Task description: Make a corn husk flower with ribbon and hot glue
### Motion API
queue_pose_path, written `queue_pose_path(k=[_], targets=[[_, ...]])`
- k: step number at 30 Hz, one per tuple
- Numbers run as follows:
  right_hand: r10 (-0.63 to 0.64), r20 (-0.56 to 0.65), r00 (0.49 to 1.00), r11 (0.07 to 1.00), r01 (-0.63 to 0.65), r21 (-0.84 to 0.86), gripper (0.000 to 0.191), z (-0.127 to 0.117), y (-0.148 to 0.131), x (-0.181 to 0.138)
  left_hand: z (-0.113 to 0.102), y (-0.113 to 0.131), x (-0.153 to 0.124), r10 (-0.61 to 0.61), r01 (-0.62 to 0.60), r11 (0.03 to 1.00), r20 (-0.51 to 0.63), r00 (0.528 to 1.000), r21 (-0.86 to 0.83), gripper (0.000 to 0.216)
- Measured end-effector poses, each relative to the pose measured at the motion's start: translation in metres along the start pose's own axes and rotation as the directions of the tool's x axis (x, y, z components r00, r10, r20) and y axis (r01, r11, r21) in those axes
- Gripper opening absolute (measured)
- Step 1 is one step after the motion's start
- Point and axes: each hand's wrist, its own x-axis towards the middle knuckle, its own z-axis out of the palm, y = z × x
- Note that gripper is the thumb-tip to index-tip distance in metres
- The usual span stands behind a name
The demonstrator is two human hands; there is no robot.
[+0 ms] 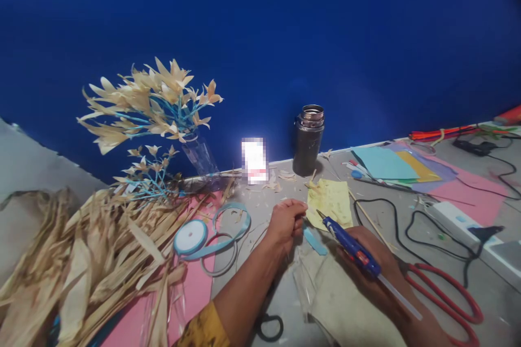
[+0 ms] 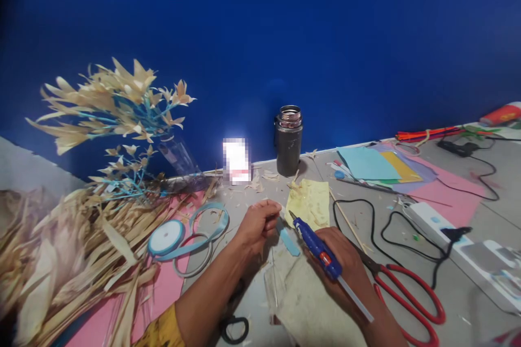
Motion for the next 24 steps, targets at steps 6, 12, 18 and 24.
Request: queue_pose_path(k=[6, 12, 18, 24], targets=[[-0.055, 0.021, 0.998, 0.998, 0.055, -0.027, 0.013, 0.001, -0.003, 0.001, 0.002, 0.002, -0.004, -0.008, 0.008, 0.998, 0.0, 1.0, -0.07, 0.025], [0.042, 0.031, 0.999, 0.999, -0.042, -0.017, 0.016, -0.001, 0.0, -0.004, 0.002, 0.004, -0.006, -0.031, 0.036, 0.99, 0.037, 0.999, -0.138, 0.027], [0.101, -0.02, 0.995, 0.995, -0.102, -0.021, 0.018, -0.002, -0.002, -0.003, 0.005, 0.01, -0.012, -0.058, 0.074, 0.98, 0.089, 0.994, -0.185, 0.028], [0.255, -0.065, 0.965, 0.965, -0.249, 0.084, 0.021, -0.002, -0.006, -0.004, 0.006, 0.01, -0.014, -0.006, 0.014, 0.986, 0.048, 0.999, -0.168, 0.024]])
